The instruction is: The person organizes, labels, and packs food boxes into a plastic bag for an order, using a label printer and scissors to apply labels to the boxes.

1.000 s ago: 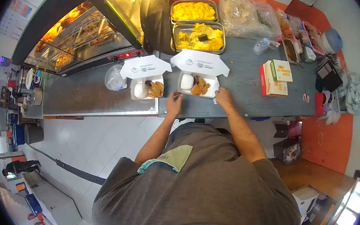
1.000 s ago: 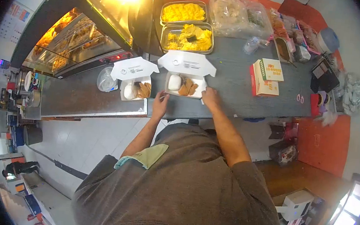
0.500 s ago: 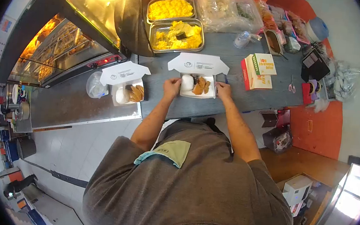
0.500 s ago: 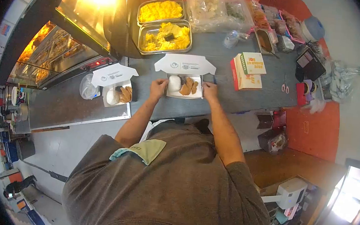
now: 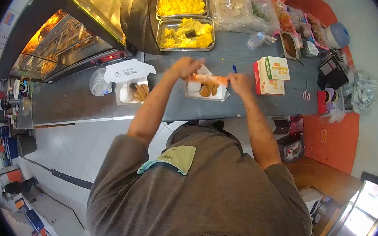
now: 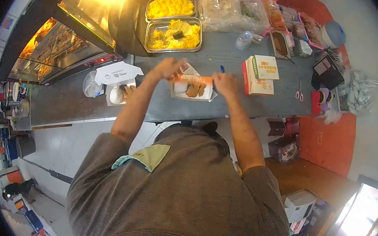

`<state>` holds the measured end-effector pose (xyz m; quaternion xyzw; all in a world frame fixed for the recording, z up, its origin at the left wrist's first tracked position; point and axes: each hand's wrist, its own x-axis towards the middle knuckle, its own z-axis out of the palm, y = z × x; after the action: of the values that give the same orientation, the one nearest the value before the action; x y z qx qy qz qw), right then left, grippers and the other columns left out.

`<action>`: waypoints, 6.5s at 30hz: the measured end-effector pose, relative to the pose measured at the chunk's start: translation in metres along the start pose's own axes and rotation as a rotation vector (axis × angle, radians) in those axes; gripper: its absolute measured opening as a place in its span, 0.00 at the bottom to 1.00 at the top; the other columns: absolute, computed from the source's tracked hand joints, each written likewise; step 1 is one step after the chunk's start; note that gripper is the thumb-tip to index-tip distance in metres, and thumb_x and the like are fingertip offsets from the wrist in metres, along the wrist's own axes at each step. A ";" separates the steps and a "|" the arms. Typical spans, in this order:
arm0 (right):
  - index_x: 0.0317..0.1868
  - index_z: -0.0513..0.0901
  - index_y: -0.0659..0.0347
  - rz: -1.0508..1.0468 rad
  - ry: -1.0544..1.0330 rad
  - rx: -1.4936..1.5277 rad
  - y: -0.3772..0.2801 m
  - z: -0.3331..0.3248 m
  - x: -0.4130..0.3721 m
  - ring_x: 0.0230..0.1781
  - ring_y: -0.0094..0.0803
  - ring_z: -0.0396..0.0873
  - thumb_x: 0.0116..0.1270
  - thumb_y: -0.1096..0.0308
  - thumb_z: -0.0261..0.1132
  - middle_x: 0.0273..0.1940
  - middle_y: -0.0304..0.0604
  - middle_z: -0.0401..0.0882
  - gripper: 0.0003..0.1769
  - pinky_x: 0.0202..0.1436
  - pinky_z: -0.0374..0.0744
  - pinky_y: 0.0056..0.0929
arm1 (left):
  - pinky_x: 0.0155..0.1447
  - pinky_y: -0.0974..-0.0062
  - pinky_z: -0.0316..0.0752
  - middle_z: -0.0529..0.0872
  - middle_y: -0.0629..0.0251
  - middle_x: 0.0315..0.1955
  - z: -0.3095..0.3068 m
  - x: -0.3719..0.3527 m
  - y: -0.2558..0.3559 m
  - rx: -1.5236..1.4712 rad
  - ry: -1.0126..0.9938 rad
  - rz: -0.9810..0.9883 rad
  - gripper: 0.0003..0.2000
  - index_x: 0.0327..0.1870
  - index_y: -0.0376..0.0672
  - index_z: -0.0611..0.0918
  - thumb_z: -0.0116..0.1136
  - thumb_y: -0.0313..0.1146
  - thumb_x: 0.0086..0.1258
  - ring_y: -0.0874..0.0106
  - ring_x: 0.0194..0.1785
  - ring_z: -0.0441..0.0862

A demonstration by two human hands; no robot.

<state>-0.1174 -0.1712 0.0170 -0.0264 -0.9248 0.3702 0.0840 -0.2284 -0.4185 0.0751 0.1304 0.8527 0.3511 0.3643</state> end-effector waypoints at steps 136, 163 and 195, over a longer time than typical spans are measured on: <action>0.46 0.77 0.62 0.728 1.024 -0.354 -0.013 -0.229 -0.696 0.44 0.43 0.79 0.53 0.74 0.69 0.42 0.47 0.80 0.19 0.53 0.72 0.42 | 0.59 0.65 0.65 0.84 0.60 0.37 0.638 -0.289 0.245 0.208 -0.765 1.580 0.12 0.41 0.43 0.82 0.68 0.31 0.55 0.63 0.53 0.76; 0.59 0.72 0.56 -0.194 0.118 0.153 -0.037 -0.042 -0.125 0.57 0.40 0.73 0.52 0.75 0.71 0.61 0.49 0.71 0.32 0.61 0.70 0.38 | 0.65 0.44 0.56 0.58 0.48 0.66 0.129 -0.091 -0.058 0.470 0.513 0.386 0.40 0.60 0.50 0.71 0.77 0.48 0.42 0.44 0.68 0.54; 0.27 0.85 0.66 0.780 -0.370 0.480 -0.015 0.097 -0.057 0.12 0.22 0.72 0.52 0.51 0.75 0.16 0.37 0.76 0.22 0.17 0.70 0.22 | 0.63 0.43 0.52 0.59 0.52 0.67 0.136 -0.029 -0.100 0.353 0.628 0.406 0.33 0.56 0.71 0.80 0.72 0.38 0.41 0.50 0.66 0.55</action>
<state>-0.0779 -0.2543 -0.0499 -0.2842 -0.7341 0.5750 -0.2229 -0.1078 -0.4353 -0.0451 0.2430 0.9265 0.2868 -0.0183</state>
